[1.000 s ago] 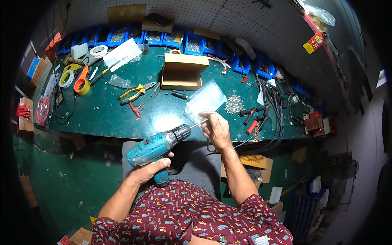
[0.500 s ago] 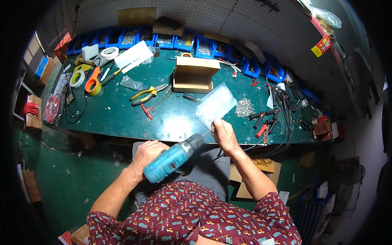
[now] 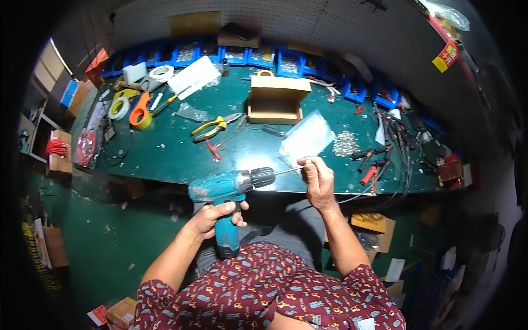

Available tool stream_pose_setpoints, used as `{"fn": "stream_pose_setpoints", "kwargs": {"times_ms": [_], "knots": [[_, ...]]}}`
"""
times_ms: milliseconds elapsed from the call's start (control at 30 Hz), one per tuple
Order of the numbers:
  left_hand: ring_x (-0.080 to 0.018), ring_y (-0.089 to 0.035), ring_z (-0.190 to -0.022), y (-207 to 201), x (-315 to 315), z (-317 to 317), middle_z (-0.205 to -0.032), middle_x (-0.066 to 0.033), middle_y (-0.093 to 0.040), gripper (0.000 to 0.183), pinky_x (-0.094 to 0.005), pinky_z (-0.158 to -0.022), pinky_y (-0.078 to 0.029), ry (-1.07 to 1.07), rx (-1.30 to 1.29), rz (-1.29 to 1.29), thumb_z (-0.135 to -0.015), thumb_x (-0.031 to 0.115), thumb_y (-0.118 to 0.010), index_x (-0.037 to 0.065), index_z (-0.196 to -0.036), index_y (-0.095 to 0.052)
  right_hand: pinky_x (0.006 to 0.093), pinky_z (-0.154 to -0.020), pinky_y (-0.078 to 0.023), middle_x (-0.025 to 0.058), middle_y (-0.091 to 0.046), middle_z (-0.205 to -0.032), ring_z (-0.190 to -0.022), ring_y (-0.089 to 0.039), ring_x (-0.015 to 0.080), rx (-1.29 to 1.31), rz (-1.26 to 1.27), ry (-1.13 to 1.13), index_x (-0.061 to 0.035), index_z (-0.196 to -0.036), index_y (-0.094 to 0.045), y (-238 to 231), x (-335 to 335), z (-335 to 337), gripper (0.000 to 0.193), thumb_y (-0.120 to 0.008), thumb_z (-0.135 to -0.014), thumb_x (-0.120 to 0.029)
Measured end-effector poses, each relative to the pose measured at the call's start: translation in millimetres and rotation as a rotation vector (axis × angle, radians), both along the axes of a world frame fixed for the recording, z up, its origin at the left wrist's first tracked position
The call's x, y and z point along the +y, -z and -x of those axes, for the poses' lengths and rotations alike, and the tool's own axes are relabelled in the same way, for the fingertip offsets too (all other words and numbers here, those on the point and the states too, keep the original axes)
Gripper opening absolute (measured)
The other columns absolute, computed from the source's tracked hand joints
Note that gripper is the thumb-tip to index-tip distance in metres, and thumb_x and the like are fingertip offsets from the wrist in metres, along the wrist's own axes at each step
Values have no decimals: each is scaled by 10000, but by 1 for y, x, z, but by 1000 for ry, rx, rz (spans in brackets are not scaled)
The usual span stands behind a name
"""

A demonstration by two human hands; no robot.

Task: The person assembles electrical components at a workbench. They insert a small metal piece into a black plastic housing, use a cordless drill to tighten it, then coil the attached cable and place the assembly into a clear plastic bag. The process is repeated with a second similar component.

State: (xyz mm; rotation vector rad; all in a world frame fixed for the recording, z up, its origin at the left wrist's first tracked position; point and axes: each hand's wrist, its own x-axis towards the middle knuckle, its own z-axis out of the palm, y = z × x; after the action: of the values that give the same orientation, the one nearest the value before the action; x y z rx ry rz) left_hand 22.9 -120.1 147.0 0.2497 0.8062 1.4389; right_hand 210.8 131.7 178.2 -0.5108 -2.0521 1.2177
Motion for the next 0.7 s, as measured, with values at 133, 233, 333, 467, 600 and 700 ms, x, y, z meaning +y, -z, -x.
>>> {"fn": "stream_pose_setpoints", "kwargs": {"times_ms": [133,233,333,467,600,700], "knots": [[-264,-701,-832,11,-19,15,-794,-83,-660,465,-453,-885,-574,9,-167,-44,-978,352,-703,-41,-1215,-627,190,-445,-281,-61,-430,-682,-524,-331,17,453,688,332,-51,-1026,-569,13,45,-6,321,-462,-1118,-339],[-234,-695,-851,-1,-24,32,-854,-73,-670,409,-415,-862,-573,-165,407,235,-969,304,-722,-8,-1222,-642,195,-460,-310,-43,-500,-713,-551,-388,23,229,609,252,-30,-1059,-630,-6,44,-21,306,-547,-1091,-323],[-131,-594,-950,24,-16,79,-1024,-33,-650,418,-325,-839,-515,-142,1292,238,-869,161,-806,34,-1221,-622,190,-524,-363,-53,-556,-769,-618,-455,19,162,592,151,-18,-1157,-700,-16,31,-17,302,-598,-1070,-289],[-352,-659,-1020,76,1,133,-1152,-184,-677,610,-434,-934,-518,-258,1817,353,-788,84,-760,61,-1359,-549,233,-657,-475,-2,-634,-904,-730,-533,59,83,390,2,-21,-1235,-697,-19,-4,3,281,-674,-1008,-185],[-412,-544,-1237,72,8,151,-1293,-193,-600,781,-503,-1044,-444,-4,2132,506,-753,75,-813,81,-1460,-482,264,-705,-507,30,-644,-865,-759,-576,87,106,450,-22,1,-1013,-631,15,-26,17,245,-766,-934,-187],[-358,-591,-1180,-6,52,83,-1245,-190,-633,693,-458,-1020,-476,-75,2050,155,-759,58,-825,38,-1400,-562,288,-734,-524,56,-679,-856,-803,-627,110,103,425,-25,0,-973,-620,23,-36,17,259,-776,-929,-202]]}}
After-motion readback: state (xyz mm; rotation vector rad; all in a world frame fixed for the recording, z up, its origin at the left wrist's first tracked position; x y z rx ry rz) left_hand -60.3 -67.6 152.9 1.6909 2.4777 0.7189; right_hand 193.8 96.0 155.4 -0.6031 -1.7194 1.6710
